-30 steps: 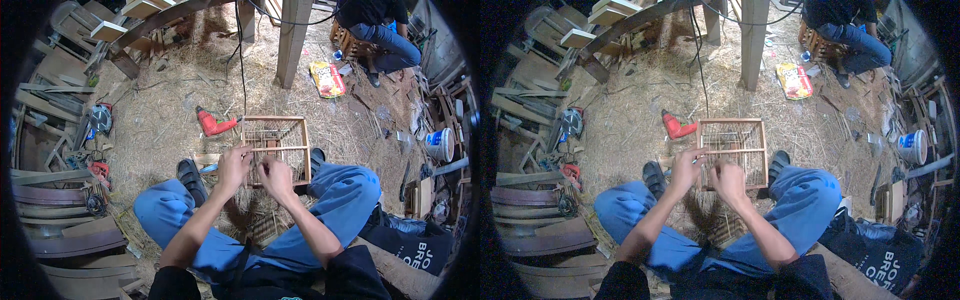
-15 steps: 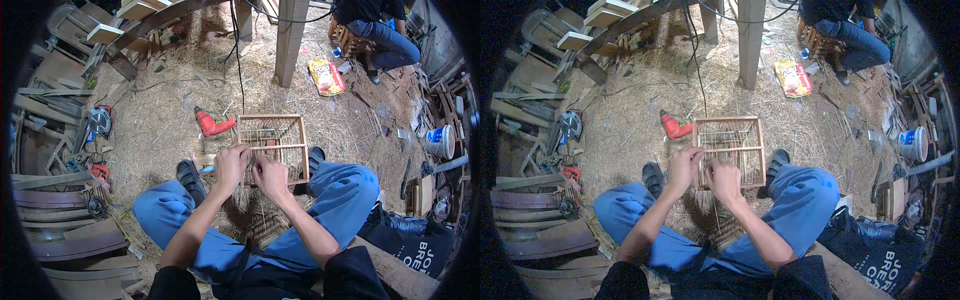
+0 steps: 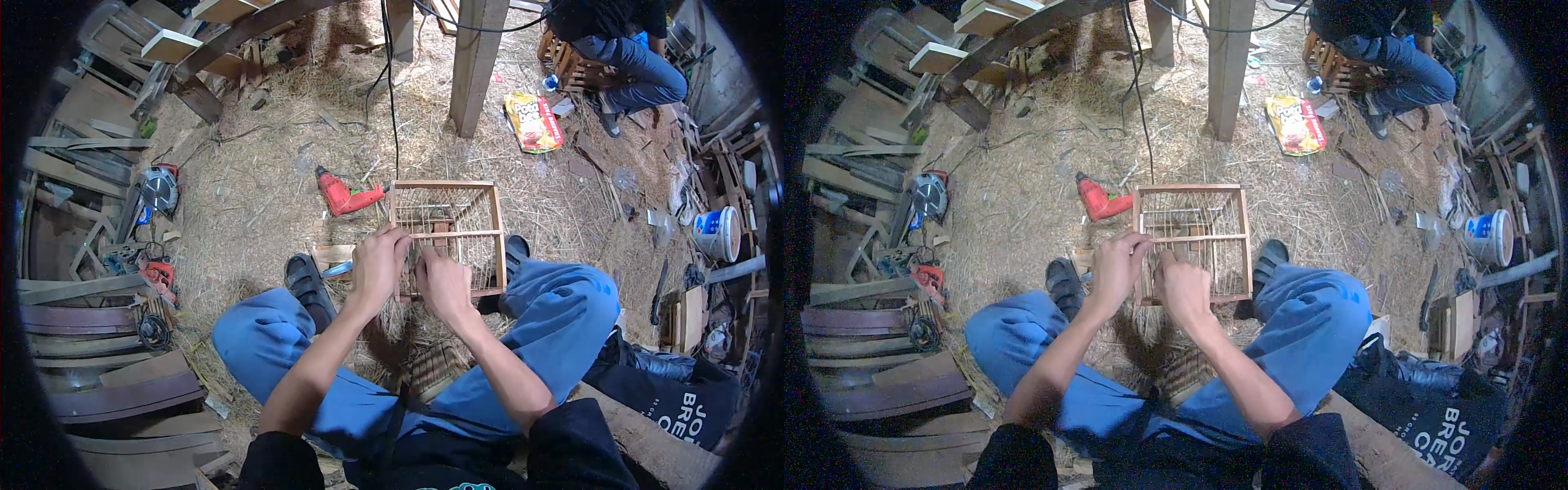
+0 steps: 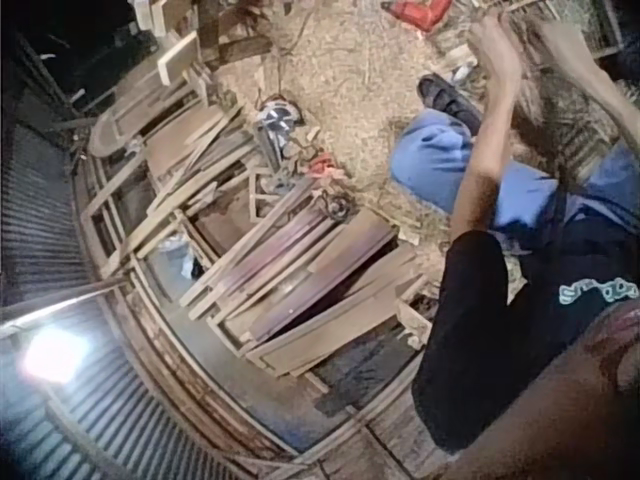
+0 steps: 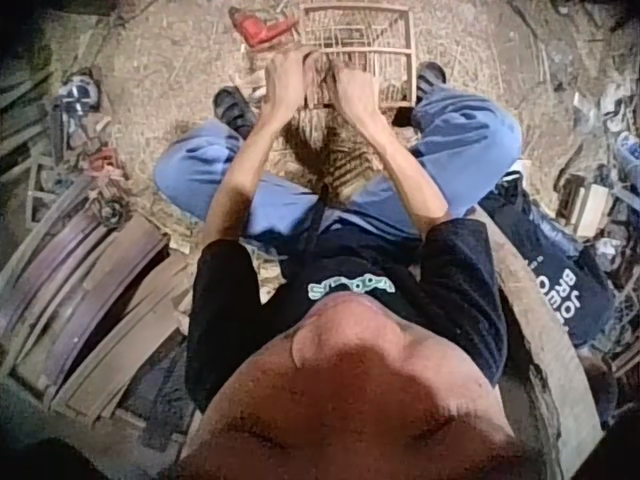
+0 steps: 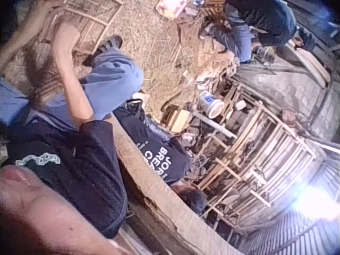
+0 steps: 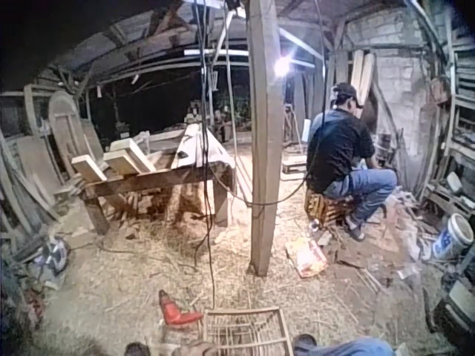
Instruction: The person whittles small wooden rods using a knife and then uses a glue gun to apply adhesive and assemble a small wooden cage by hand.
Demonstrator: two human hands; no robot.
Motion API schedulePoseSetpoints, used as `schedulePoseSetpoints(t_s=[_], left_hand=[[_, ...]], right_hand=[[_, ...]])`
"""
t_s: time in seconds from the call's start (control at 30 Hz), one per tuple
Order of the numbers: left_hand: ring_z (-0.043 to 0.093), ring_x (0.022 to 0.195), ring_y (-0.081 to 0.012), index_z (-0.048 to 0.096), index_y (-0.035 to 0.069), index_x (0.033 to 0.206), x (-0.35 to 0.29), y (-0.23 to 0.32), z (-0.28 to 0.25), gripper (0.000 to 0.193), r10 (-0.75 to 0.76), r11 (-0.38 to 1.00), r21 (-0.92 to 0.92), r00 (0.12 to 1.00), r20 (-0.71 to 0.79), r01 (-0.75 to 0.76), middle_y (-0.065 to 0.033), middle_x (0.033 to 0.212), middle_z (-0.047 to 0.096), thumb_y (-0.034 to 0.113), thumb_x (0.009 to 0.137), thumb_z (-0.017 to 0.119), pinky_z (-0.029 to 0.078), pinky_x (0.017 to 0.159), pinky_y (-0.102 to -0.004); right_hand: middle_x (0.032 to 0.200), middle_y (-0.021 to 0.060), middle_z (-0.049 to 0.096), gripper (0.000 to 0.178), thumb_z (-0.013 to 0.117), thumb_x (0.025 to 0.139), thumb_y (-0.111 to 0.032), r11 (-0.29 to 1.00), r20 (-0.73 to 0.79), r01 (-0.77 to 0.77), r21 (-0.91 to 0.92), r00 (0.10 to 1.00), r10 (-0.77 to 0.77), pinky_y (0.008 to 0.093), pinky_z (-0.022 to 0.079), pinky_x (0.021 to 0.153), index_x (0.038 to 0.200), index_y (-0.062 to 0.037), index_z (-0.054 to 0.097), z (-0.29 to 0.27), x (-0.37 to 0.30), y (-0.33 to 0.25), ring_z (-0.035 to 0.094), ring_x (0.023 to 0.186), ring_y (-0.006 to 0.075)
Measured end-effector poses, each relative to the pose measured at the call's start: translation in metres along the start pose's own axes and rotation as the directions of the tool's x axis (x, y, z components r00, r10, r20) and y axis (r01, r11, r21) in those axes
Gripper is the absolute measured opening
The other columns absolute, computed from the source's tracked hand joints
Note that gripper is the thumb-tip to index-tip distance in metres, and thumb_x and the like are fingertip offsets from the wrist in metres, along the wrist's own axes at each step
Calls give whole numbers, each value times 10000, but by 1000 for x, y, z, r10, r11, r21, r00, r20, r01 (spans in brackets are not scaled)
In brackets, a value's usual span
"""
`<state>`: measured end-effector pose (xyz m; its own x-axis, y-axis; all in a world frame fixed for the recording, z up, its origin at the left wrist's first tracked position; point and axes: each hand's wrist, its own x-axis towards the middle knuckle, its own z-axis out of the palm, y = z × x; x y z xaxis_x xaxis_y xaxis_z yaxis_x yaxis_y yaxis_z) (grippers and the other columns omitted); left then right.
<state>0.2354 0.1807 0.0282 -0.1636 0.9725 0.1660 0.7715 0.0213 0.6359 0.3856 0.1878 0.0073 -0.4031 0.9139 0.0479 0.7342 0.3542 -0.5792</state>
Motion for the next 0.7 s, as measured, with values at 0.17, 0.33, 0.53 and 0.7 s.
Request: schedulePoseSetpoints(t_s=[0.17, 0.33, 0.53, 0.7], left_hand=[[697, 766, -418, 753, 41, 938, -1, -3, 3, 111, 5, 1000, 7, 1000, -28, -5, -191, 936, 724, 122, 905, 685, 568, 709, -497], [696, 759, -416, 749, 46, 922, -5, 0, 3, 102, -10, 1000, 19, 1000, -25, 11, -186, 932, 729, 121, 902, 684, 572, 704, -499], [701, 811, -405, 763, 19, 968, -4, 4, 3, 130, -47, 999, 22, 999, -15, 48, -184, 941, 731, 106, 912, 683, 561, 742, -457], [697, 799, -409, 762, 20, 965, -7, 1, 7, 132, -37, 999, 29, 999, -27, 38, -184, 935, 731, 113, 914, 684, 561, 728, -461]], right_hand=[[900, 204, 674, 82, 621, 889, -67, 996, -43, 65, -58, 997, -68, 485, 554, 554, 948, -19, 588, 10, 0, 4, 707, 677, 390], [907, 188, 670, 136, 617, 869, -36, 991, -31, 89, -96, 995, -92, 479, 550, 540, 999, -10, 586, 12, -1, 3, 711, 683, 380], [876, 207, 659, 98, 584, 905, -56, 995, -57, 56, -82, 997, -61, 513, 514, 559, 994, -26, 555, 15, 0, 4, 673, 687, 421], [873, 214, 669, 71, 581, 928, -81, 995, -60, 75, -70, 995, -79, 518, 514, 555, 975, -30, 564, 14, 2, 9, 680, 691, 415]])
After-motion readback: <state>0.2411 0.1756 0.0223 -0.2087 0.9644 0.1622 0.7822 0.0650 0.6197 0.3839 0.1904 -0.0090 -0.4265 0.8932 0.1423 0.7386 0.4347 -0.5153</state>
